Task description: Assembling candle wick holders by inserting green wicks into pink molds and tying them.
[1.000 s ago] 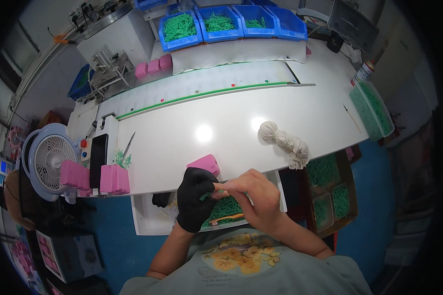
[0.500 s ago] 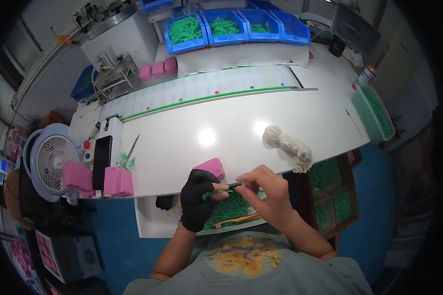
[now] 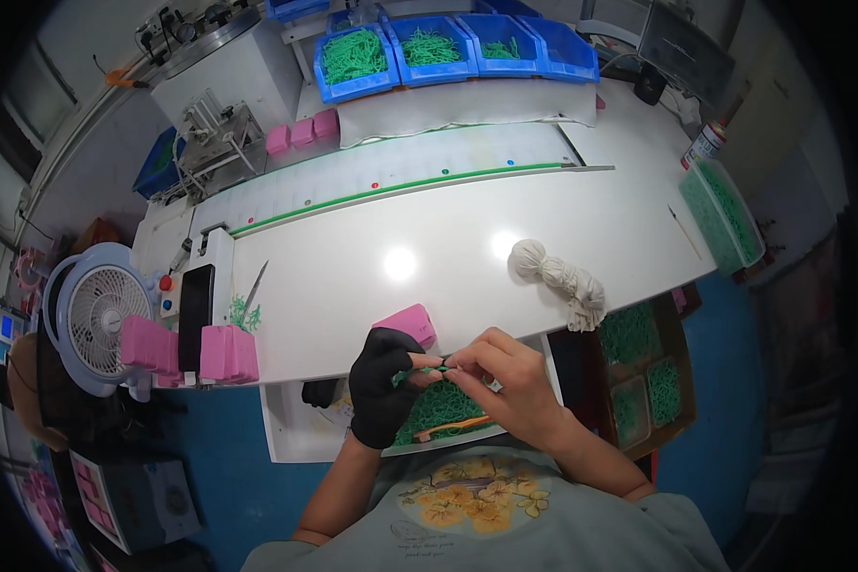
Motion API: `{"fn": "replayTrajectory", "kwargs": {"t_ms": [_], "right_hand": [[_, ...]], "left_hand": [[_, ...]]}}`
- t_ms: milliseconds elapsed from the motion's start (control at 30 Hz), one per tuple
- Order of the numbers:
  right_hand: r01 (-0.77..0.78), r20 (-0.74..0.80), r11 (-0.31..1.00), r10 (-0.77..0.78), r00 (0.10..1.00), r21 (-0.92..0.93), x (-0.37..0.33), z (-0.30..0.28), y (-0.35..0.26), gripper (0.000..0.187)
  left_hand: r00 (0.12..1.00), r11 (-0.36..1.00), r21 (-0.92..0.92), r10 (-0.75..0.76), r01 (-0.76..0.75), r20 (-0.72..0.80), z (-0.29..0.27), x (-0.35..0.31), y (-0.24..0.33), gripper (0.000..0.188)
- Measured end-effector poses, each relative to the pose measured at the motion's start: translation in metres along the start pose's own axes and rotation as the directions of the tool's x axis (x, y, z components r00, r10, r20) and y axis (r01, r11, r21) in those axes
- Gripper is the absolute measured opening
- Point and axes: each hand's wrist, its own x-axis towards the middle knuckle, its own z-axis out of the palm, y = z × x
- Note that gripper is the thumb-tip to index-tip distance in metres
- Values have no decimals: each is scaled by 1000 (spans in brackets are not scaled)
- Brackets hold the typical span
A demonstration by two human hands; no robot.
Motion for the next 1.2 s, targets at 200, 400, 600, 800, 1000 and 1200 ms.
{"fn": "replayTrajectory", "kwargs": {"t_ms": [200,400,600,800,1000,1200], "right_hand": [[16,-14,1000,-17,1000,-20,2,-1,-2,12],[146,-241,989,-136,961,24,6,-1,-9,15],[166,-239,981,-139,961,98,8,5,-15,18],[177,-229,982,-157,961,67,9,6,-15,20],[174,-226,982,-155,962,66,8,6,-15,19],[208,-213,977,-195,957,43,9,8,-12,18]], "left_hand": [[1000,1000,17,-10,9,9,0,-1,0,21],[999,1000,12,-25,25,22,0,-3,-2,21],[999,996,-80,-43,43,9,1,-6,-6,21],[1000,996,-87,-30,30,7,0,-7,-7,22],[999,996,-79,-38,39,15,0,-7,-6,23],[999,999,-34,-28,29,22,-1,-5,-4,22]]}}
